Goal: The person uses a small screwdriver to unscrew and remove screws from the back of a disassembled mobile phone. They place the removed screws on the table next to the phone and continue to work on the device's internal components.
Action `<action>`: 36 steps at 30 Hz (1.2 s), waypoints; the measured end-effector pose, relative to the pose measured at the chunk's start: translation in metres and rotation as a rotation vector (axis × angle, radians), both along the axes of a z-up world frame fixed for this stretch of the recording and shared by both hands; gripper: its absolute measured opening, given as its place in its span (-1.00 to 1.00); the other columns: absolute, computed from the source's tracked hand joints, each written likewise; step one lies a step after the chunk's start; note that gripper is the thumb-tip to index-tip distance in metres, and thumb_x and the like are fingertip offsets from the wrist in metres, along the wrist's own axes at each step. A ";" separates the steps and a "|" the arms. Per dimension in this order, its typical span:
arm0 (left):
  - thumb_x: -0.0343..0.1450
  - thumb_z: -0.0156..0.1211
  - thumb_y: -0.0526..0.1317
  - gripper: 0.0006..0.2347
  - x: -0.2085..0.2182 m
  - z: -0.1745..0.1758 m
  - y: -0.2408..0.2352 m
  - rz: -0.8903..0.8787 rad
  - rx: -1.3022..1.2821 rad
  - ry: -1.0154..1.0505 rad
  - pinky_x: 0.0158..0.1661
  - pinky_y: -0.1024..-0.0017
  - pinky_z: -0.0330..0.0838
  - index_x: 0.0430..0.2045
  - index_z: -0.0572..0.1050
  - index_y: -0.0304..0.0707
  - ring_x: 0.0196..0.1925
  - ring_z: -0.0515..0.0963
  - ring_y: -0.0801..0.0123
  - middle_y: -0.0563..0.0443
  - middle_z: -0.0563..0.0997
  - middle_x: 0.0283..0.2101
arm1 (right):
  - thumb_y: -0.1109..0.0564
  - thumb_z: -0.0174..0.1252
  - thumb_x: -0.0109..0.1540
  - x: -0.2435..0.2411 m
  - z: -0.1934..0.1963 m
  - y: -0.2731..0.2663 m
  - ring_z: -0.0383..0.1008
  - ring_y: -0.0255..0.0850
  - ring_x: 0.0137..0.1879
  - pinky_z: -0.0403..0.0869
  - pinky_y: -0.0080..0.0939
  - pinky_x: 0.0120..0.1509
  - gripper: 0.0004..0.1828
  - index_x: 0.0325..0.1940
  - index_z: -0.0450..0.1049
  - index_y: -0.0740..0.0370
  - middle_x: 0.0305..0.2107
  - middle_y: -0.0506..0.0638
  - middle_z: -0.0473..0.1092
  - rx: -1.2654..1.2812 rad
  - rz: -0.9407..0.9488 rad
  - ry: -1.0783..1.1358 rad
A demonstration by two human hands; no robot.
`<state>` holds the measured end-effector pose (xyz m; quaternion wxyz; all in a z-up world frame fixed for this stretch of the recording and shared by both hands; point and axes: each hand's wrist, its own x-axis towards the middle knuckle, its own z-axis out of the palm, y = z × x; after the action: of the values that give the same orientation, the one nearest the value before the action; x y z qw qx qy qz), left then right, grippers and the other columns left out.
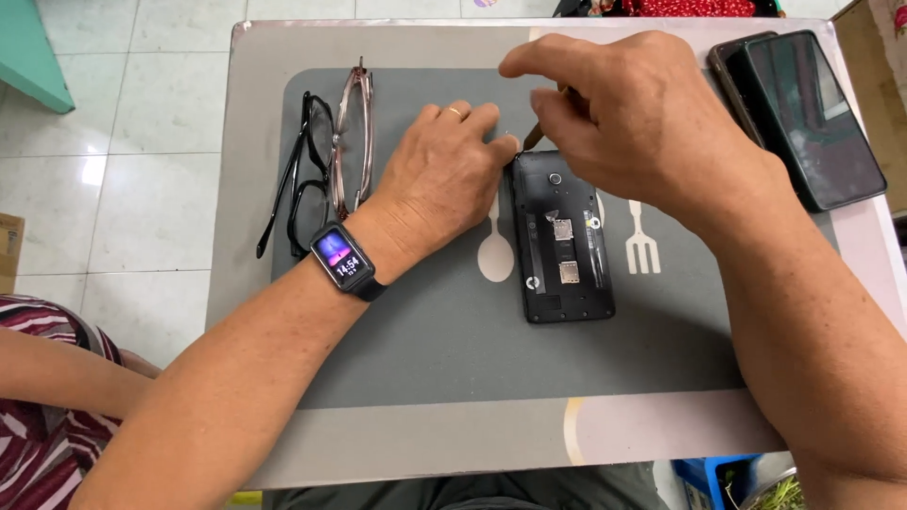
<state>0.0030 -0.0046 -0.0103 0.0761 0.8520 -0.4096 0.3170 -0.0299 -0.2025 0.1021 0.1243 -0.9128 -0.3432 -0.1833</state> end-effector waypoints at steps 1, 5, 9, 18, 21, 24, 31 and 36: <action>0.33 0.17 -0.39 -0.88 0.000 0.000 0.000 -0.001 -0.001 0.000 -0.47 0.28 0.18 -0.54 0.46 -0.06 -0.47 0.28 0.21 0.05 0.29 -0.41 | 0.36 0.06 0.29 -0.002 0.004 0.001 0.20 -0.02 -0.62 0.25 -0.02 -0.40 -0.59 0.18 0.61 0.23 -0.77 -0.03 0.21 -0.001 -0.001 0.000; 0.34 0.18 -0.39 -0.87 0.000 0.001 0.000 0.004 0.009 0.003 -0.47 0.29 0.18 -0.56 0.47 -0.06 -0.46 0.28 0.22 0.06 0.27 -0.43 | 0.34 0.04 0.21 -0.003 0.007 0.001 0.38 0.09 -0.43 0.32 0.07 -0.30 -0.47 0.27 0.56 0.23 -0.56 0.00 0.40 -0.054 -0.018 0.020; 0.36 0.14 -0.42 -0.87 -0.002 0.004 0.002 -0.021 -0.013 0.019 -0.47 0.26 0.17 -0.51 0.50 -0.10 -0.47 0.25 0.20 0.06 0.24 -0.42 | 0.35 0.14 0.34 0.001 -0.003 -0.003 0.31 -0.01 -0.56 0.28 -0.03 -0.37 -0.68 0.13 0.65 0.22 -0.68 -0.01 0.33 0.024 0.044 -0.058; 0.33 0.19 -0.41 -0.90 -0.005 0.014 0.005 -0.072 -0.010 0.037 -0.46 0.15 0.21 -0.46 0.44 -0.17 -0.42 0.35 0.07 -0.02 0.29 -0.38 | 0.32 0.01 0.24 0.002 0.001 -0.001 0.41 0.18 -0.45 0.25 0.11 -0.40 -0.57 0.19 0.51 0.21 -0.48 0.08 0.51 0.009 0.028 -0.033; 0.35 0.21 -0.40 -0.87 -0.006 0.012 0.005 -0.048 0.010 0.011 -0.45 0.20 0.20 -0.45 0.40 -0.13 -0.43 0.32 0.13 0.01 0.27 -0.37 | 0.33 0.03 0.23 0.003 -0.003 0.000 0.17 0.05 -0.62 0.16 0.02 -0.46 -0.60 0.12 0.55 0.18 -0.79 -0.02 0.20 0.046 0.026 -0.032; 0.30 0.20 -0.44 -0.84 -0.004 0.011 0.006 -0.057 -0.004 0.011 -0.46 0.21 0.22 -0.42 0.42 -0.13 -0.42 0.33 0.12 0.00 0.29 -0.34 | 0.34 -0.01 0.18 0.004 -0.003 0.000 0.22 0.07 -0.62 0.18 0.04 -0.45 -0.52 0.16 0.53 0.16 -0.79 0.00 0.21 0.045 0.027 -0.010; 0.32 0.20 -0.42 -0.88 -0.006 0.014 0.005 -0.046 0.014 0.016 -0.42 0.22 0.25 -0.49 0.42 -0.13 -0.38 0.36 0.13 0.01 0.32 -0.33 | 0.30 0.00 0.20 0.004 -0.002 0.000 0.34 0.18 -0.55 0.25 0.15 -0.41 -0.53 0.17 0.52 0.14 -0.73 0.07 0.33 0.025 0.022 -0.012; 0.33 0.19 -0.40 -0.89 -0.006 0.015 0.006 -0.056 0.009 0.047 -0.41 0.18 0.27 -0.39 0.48 -0.13 -0.34 0.42 0.09 0.00 0.37 -0.30 | 0.34 -0.05 0.08 0.002 0.001 0.001 0.37 0.16 -0.50 0.21 0.14 -0.47 -0.42 0.21 0.43 0.20 -0.63 0.08 0.39 0.012 0.024 0.024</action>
<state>-0.0029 0.0014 0.0047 0.0908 0.8476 -0.4330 0.2930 -0.0278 -0.2018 0.1035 0.1360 -0.9100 -0.3515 -0.1729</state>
